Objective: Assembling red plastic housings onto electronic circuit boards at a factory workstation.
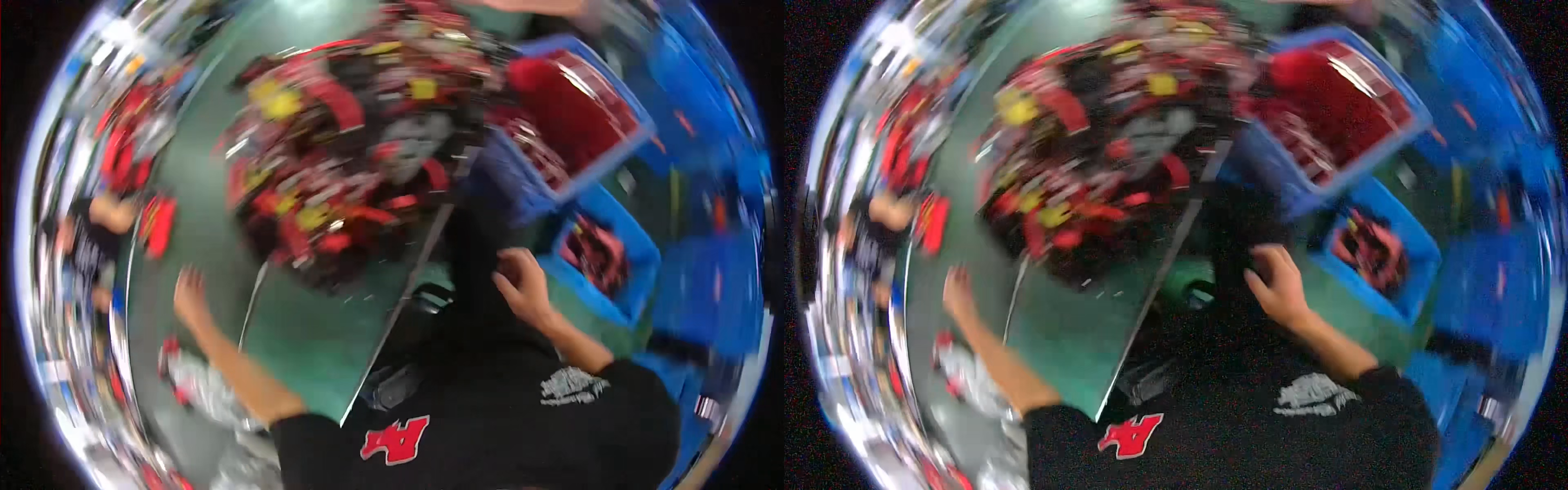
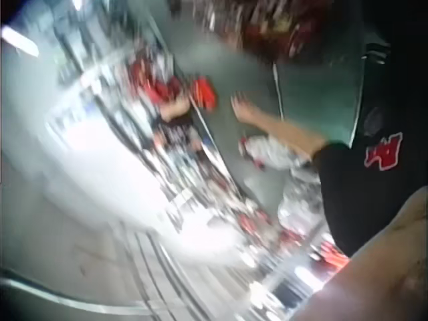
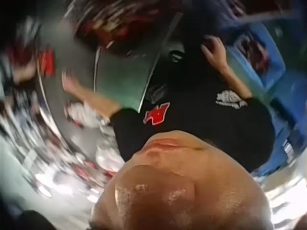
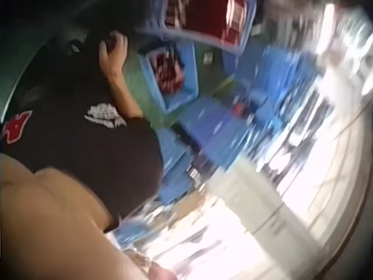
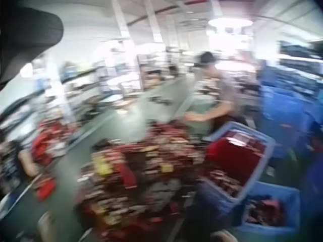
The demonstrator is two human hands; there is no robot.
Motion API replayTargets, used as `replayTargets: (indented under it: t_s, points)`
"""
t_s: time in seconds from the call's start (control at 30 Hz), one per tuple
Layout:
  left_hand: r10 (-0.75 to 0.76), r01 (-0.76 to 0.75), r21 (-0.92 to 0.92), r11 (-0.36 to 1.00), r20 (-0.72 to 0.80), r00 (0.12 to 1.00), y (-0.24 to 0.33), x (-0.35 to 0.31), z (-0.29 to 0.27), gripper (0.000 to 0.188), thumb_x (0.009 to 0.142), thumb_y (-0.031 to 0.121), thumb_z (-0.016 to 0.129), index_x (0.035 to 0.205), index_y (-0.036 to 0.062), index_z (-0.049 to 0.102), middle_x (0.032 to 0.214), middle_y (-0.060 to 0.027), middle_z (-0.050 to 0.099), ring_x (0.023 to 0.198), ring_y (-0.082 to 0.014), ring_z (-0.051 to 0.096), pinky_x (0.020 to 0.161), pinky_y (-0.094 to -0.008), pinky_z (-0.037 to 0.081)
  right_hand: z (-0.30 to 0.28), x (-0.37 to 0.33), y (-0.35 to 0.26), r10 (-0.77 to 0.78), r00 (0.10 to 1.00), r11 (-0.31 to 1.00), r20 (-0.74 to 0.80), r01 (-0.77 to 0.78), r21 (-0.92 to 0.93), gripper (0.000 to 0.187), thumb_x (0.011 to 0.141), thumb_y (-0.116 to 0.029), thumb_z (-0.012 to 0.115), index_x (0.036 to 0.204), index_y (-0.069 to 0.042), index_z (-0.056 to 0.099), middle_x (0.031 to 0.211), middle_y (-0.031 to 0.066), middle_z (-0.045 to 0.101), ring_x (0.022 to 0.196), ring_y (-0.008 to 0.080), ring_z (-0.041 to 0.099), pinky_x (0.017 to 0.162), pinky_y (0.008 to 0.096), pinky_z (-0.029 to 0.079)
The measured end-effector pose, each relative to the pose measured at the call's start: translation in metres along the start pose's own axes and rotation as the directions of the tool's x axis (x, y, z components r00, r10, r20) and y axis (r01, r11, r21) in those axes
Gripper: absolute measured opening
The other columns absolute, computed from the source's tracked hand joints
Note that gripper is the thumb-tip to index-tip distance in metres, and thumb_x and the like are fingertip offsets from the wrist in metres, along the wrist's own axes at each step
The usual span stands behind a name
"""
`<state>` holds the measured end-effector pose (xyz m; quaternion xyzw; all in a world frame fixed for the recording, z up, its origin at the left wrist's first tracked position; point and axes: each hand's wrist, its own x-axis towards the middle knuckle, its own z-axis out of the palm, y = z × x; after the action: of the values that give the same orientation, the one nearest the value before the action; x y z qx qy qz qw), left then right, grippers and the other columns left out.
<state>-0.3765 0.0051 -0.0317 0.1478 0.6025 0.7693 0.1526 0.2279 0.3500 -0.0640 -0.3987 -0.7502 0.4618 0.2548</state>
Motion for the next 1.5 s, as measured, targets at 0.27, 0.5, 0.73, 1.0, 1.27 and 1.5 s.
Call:
replayTargets:
  t_s: [0.27, 0.5, 0.73, 1.0, 1.27, 1.5]
  points:
    - [0.271, 0.275, 0.916, 0.292, -0.355, 0.895, -0.012, -0.251, 0.138, 0.036, 0.096, 0.031, 0.053, 0.092, -0.0023, 0.066, 0.069, -0.0103, 0.062, 0.052, -0.0189, 0.055, 0.055, -0.0347, 0.046, -0.179, 0.167, 0.134, -0.294, 0.908, 0.756, -0.298, 0.030, -0.654, 0.015, 0.081, -0.018, 0.062, 0.085, -0.004, 0.067, 0.085, 0.0188, 0.061, 0.084, 0.0379, 0.061, 0.076, 0.0480, 0.049]
    - [0.194, 0.352, 0.889, 0.293, -0.415, 0.889, -0.011, -0.383, 0.221, 0.039, 0.098, 0.031, 0.051, 0.083, -0.0024, 0.065, 0.073, -0.0150, 0.062, 0.068, -0.0239, 0.057, 0.066, -0.0402, 0.048, -0.117, 0.366, 0.145, -0.027, 0.988, 0.945, -0.149, -0.023, -0.325, 0.047, 0.085, -0.047, 0.063, 0.099, -0.003, 0.067, 0.096, 0.0243, 0.067, 0.091, 0.0385, 0.066, 0.082, 0.0468, 0.051]
    - [-0.047, 0.437, 0.825, 0.359, -0.452, 0.891, -0.002, -0.413, 0.258, 0.037, 0.097, 0.028, 0.053, 0.080, -0.0023, 0.066, 0.064, -0.0095, 0.062, 0.054, -0.0176, 0.054, 0.050, -0.0351, 0.044, -0.089, 0.438, 0.163, -0.172, 0.970, 0.795, -0.171, 0.034, -0.606, 0.040, 0.086, -0.037, 0.059, 0.116, -0.011, 0.060, 0.096, 0.0212, 0.067, 0.093, 0.0373, 0.065, 0.079, 0.0480, 0.052]
    - [-0.122, 0.371, 0.845, 0.385, -0.352, 0.928, -0.006, -0.400, 0.270, 0.036, 0.095, 0.027, 0.055, 0.078, -0.0038, 0.063, 0.064, -0.0140, 0.063, 0.055, -0.0222, 0.057, 0.054, -0.0366, 0.046, -0.097, 0.418, 0.142, -0.079, 0.990, 0.715, -0.116, -0.025, -0.699, 0.035, 0.080, -0.036, 0.059, 0.089, -0.004, 0.070, 0.090, 0.0210, 0.068, 0.086, 0.0376, 0.067, 0.076, 0.0476, 0.054]
    - [-0.191, 0.260, 0.795, 0.549, -0.183, 0.964, -0.018, -0.392, 0.292, 0.031, 0.095, 0.029, 0.057, 0.090, -0.0010, 0.066, 0.071, -0.0118, 0.066, 0.064, -0.0199, 0.061, 0.060, -0.0347, 0.048, -0.133, 0.356, 0.112, -0.256, 0.959, 0.632, -0.123, 0.070, -0.772, 0.036, 0.087, -0.030, 0.048, 0.071, -0.007, 0.069, 0.075, 0.0171, 0.068, 0.071, 0.0375, 0.067, 0.066, 0.0481, 0.054]
    - [-0.329, 0.080, 0.723, 0.687, 0.211, 0.920, -0.020, -0.382, 0.342, 0.020, 0.089, 0.017, 0.063, 0.096, -0.0015, 0.065, 0.074, -0.0110, 0.067, 0.068, -0.0178, 0.065, 0.066, -0.0291, 0.050, -0.262, 0.224, 0.015, -0.355, 0.839, 0.559, -0.413, -0.163, -0.813, 0.037, 0.087, -0.033, 0.049, 0.074, -0.005, 0.068, 0.075, 0.0173, 0.066, 0.072, 0.0360, 0.065, 0.069, 0.0473, 0.052]
